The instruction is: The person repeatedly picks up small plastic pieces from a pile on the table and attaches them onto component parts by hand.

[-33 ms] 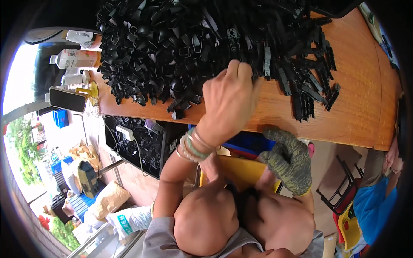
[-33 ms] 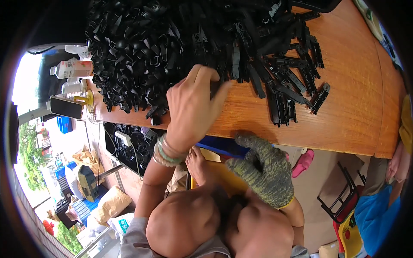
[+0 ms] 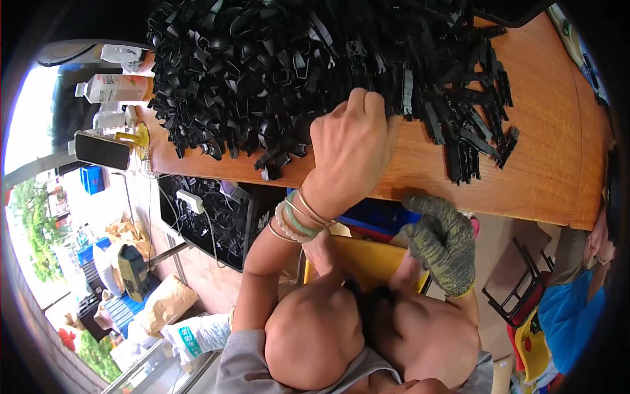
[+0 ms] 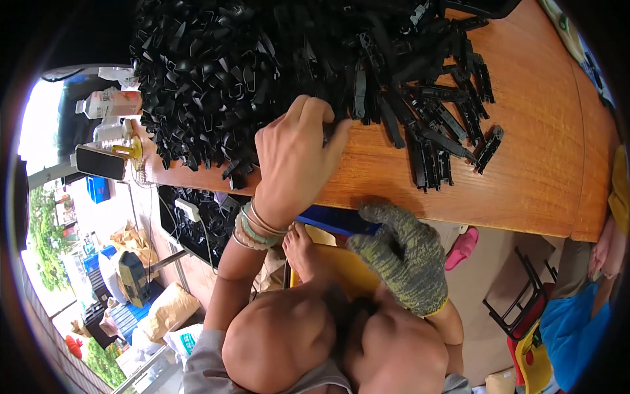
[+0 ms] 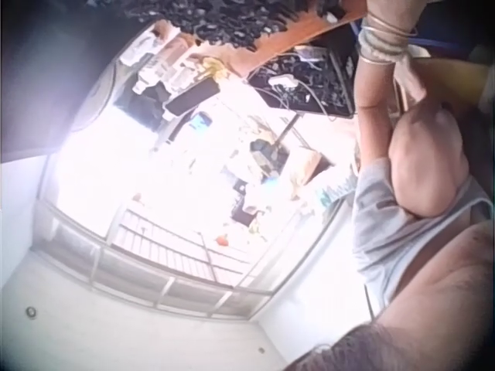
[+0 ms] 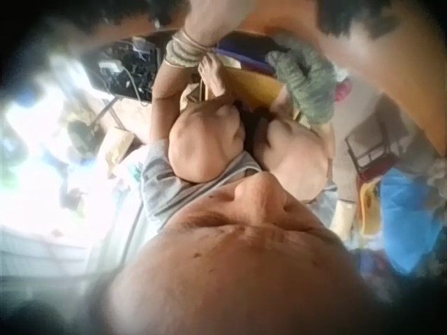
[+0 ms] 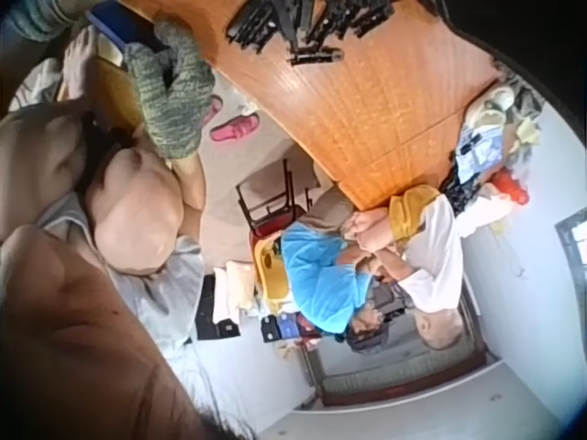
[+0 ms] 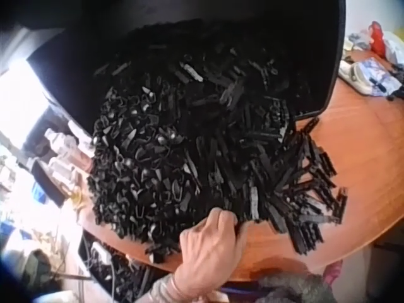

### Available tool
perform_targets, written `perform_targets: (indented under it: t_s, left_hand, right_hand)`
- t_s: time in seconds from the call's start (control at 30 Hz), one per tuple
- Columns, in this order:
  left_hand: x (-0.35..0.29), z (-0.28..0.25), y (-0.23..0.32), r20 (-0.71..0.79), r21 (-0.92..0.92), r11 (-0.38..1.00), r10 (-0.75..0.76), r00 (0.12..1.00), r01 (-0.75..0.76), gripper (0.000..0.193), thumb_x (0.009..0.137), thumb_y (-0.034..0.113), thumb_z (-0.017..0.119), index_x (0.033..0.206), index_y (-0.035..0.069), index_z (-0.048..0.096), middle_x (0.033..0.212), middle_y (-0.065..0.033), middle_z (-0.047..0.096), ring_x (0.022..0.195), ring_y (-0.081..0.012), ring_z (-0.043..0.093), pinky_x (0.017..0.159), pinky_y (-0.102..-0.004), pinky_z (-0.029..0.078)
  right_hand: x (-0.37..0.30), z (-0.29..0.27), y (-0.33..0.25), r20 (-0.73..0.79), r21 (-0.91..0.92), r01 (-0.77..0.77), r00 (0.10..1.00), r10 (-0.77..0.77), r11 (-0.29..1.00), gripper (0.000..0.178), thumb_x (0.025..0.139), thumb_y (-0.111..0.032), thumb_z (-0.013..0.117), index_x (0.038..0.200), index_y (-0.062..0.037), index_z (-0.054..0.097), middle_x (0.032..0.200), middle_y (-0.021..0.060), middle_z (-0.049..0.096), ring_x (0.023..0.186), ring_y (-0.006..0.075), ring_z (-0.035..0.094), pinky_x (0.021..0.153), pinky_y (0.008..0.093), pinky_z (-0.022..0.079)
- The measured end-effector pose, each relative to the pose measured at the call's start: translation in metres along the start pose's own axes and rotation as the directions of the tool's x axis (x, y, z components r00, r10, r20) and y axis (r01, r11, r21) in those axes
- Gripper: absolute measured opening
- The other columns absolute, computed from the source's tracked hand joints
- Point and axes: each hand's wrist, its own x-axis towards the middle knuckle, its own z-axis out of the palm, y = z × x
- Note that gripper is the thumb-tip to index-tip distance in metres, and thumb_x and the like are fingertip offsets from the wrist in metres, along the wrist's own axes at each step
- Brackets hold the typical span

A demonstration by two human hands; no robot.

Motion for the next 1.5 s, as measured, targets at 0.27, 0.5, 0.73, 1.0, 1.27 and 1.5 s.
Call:
perform_targets:
  t_s: [0.27,0.5,0.73,1.0,1.27,1.5]
  left_hand:
    - [-0.054,-0.017,0.003,-0.020,-0.265,0.898,0.359,0.933,-0.351,0.017,0.069,0.007,0.067,0.083,0.003,0.057,0.066,-0.0028,0.048,0.057,-0.0179,0.053,0.045,-0.0312,0.041]
    - [-0.055,-0.017,-0.016,-0.014,-0.196,0.980,0.005,1.000,-0.008,0.025,0.067,-0.003,0.063,0.091,0.002,0.059,0.076,-0.0069,0.049,0.057,-0.0209,0.053,0.046,-0.0302,0.042]
    - [-0.049,-0.013,-0.026,-0.055,-0.213,0.972,0.090,0.994,-0.100,0.024,0.067,-0.004,0.064,0.089,0.003,0.059,0.084,-0.0064,0.053,0.059,-0.0208,0.056,0.049,-0.0297,0.045]
    - [-0.055,-0.026,-0.007,0.210,-0.695,0.694,-0.056,0.976,0.189,0.015,0.071,-0.009,0.063,0.083,0.000,0.063,0.077,-0.0091,0.065,0.057,-0.0114,0.058,0.051,-0.0210,0.046]
    - [-0.051,-0.031,-0.006,0.260,-0.700,0.701,0.073,0.963,0.136,0.018,0.073,-0.009,0.061,0.089,-0.001,0.065,0.078,-0.0104,0.063,0.057,-0.0147,0.059,0.051,-0.0232,0.047]
    - [-0.049,-0.031,0.001,0.259,-0.699,0.703,0.075,0.963,0.133,0.017,0.076,-0.010,0.057,0.089,-0.003,0.064,0.077,-0.0098,0.060,0.054,-0.0134,0.058,0.049,-0.0230,0.046]
  right_hand:
    - [0.009,0.008,-0.013,-0.156,0.424,0.008,0.986,0.064,0.905,0.028,0.086,-0.010,0.059,0.112,-0.0006,0.056,0.075,0.0035,0.060,0.054,0.0061,0.050,0.044,0.0188,0.038]
    - [0.011,0.003,-0.010,-0.192,0.346,-0.066,0.972,0.139,0.936,0.023,0.085,-0.005,0.058,0.107,0.0003,0.058,0.073,0.0063,0.062,0.051,0.0082,0.051,0.042,0.0193,0.039]
    - [0.010,0.008,-0.006,-0.238,0.417,-0.075,0.953,0.188,0.906,0.021,0.085,-0.005,0.058,0.106,0.0009,0.059,0.078,0.0082,0.063,0.053,0.0102,0.055,0.044,0.0199,0.041]
    - [0.007,0.005,-0.012,-0.175,0.404,-0.092,0.969,0.175,0.910,0.027,0.085,-0.016,0.058,0.104,0.0038,0.057,0.080,0.0089,0.064,0.051,0.0079,0.051,0.044,0.0181,0.039]
    - [0.007,0.003,-0.012,-0.080,0.359,-0.142,0.980,0.182,0.923,0.028,0.086,-0.018,0.057,0.104,0.0036,0.059,0.072,0.0066,0.061,0.051,0.0077,0.051,0.043,0.0187,0.036]
    - [0.008,0.004,0.002,-0.096,0.407,-0.110,0.982,0.162,0.907,0.024,0.089,-0.011,0.053,0.109,0.0030,0.058,0.080,0.0088,0.063,0.053,0.0089,0.053,0.044,0.0204,0.041]
